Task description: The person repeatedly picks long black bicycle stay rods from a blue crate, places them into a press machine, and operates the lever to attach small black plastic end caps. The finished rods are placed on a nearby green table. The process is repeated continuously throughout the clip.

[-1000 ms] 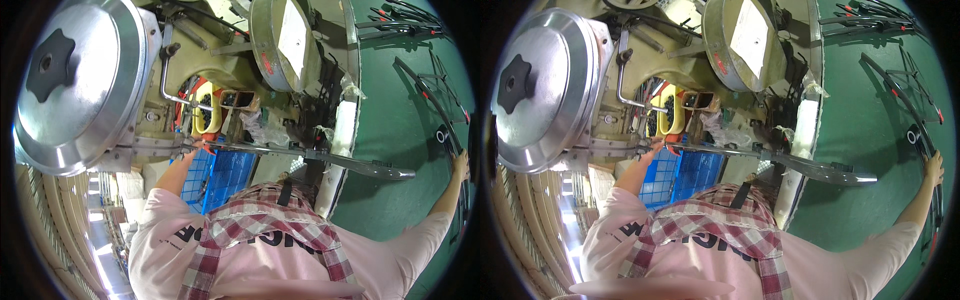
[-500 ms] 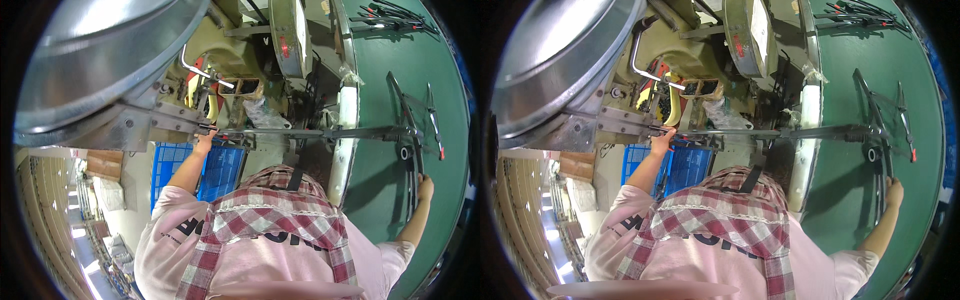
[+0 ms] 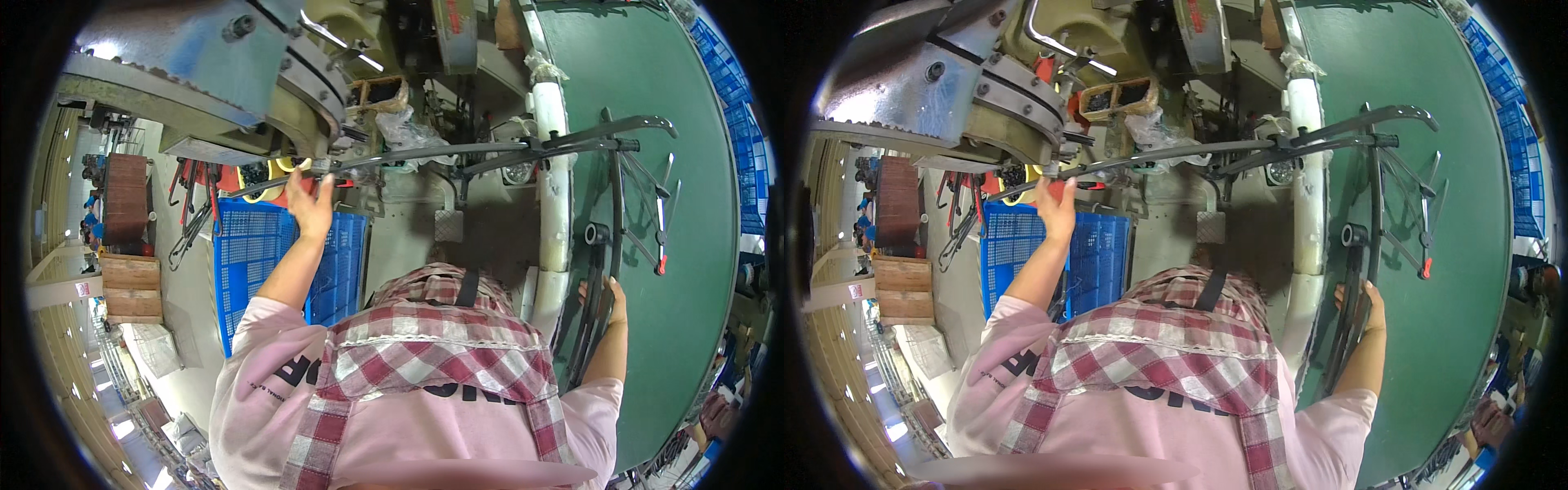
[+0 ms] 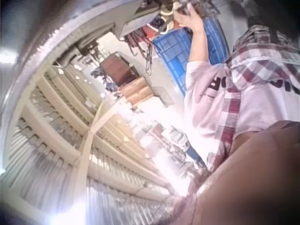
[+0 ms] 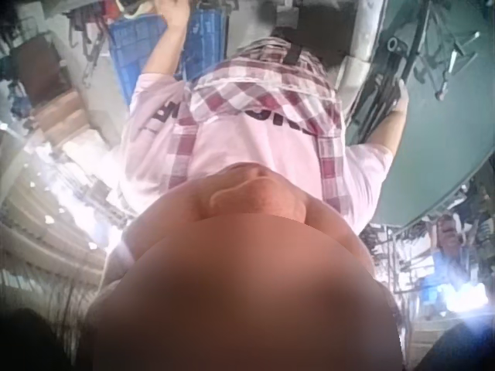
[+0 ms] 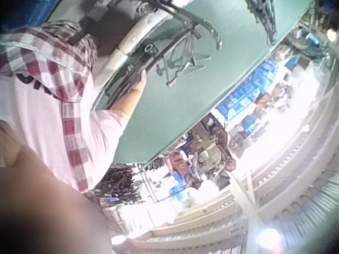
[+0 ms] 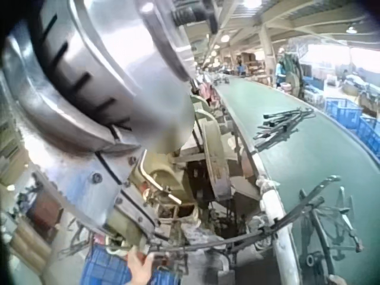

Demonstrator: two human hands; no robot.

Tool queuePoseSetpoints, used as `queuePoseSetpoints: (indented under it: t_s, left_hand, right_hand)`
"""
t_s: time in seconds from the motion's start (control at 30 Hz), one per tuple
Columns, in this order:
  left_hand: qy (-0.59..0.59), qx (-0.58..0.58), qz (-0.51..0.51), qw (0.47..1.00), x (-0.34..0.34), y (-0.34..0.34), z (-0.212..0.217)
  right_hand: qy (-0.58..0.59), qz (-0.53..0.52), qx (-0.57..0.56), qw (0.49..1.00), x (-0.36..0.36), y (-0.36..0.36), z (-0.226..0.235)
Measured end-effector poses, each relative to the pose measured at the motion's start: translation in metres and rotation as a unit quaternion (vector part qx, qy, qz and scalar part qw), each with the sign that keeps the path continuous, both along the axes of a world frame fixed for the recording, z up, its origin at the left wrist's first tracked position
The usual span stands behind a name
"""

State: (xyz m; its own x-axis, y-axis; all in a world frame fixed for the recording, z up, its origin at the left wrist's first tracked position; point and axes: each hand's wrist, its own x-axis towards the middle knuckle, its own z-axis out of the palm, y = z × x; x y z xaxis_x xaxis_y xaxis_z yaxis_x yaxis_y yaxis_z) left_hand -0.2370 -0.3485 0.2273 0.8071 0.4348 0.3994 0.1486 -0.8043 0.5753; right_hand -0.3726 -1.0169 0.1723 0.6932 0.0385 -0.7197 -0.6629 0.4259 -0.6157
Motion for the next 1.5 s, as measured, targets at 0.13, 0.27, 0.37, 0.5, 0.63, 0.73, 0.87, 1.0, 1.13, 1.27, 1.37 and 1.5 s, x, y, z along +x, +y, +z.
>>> queuePoseSetpoints:
  t_s: [0.13,0.27,0.37,0.5,0.63,0.73,0.87,1.0,1.13,1.27,1.37,1.5]
  left_hand:
    - [0.029,0.038,-0.02,0.999,-0.046,-0.036,-0.009]
    - [0.048,0.069,-0.239,0.967,-0.043,-0.121,-0.011]
    - [0.009,0.086,-0.387,0.918,-0.02,-0.202,-0.002]
    - [-0.062,0.078,-0.554,0.826,-0.001,-0.313,0.036]
    - [-0.157,0.124,-0.618,0.76,0.002,-0.379,0.092]
    - [-0.208,0.172,-0.607,0.747,0.011,-0.386,0.14]
    - [-0.242,0.305,-0.512,0.766,0.027,-0.344,0.175]
    - [-0.186,0.371,-0.466,0.781,0.019,-0.253,0.193]
    - [0.137,0.172,-0.449,0.866,-0.038,-0.153,0.127]
    - [0.244,0.077,-0.309,0.916,-0.098,-0.11,0.051]
    - [0.262,0.019,-0.298,0.918,-0.106,-0.087,0.034]
    - [0.256,0.033,-0.346,0.902,-0.1,-0.091,0.038]
  right_hand:
    - [0.025,-0.036,-0.068,0.997,0.004,0.005,0.009]
    - [0.02,-0.008,-0.206,0.978,-0.041,0.0,0.033]
    - [0.01,0.044,-0.388,0.92,-0.104,-0.005,0.045]
    - [-0.009,0.062,-0.515,0.855,-0.196,0.001,0.079]
    - [-0.037,0.148,-0.57,0.807,-0.231,0.013,0.11]
    - [-0.068,0.242,-0.568,0.783,-0.214,0.023,0.143]
    - [-0.197,0.331,-0.545,0.745,-0.166,0.031,0.157]
    - [-0.303,0.432,-0.493,0.692,-0.097,0.049,0.164]
    - [-0.354,0.527,-0.401,0.66,-0.041,0.076,0.135]
    - [-0.336,0.561,-0.279,0.703,-0.002,0.1,0.095]
    - [-0.202,0.349,-0.05,0.914,0.039,0.133,0.095]
    - [-0.5,0.256,-0.358,0.746,0.108,0.203,0.121]
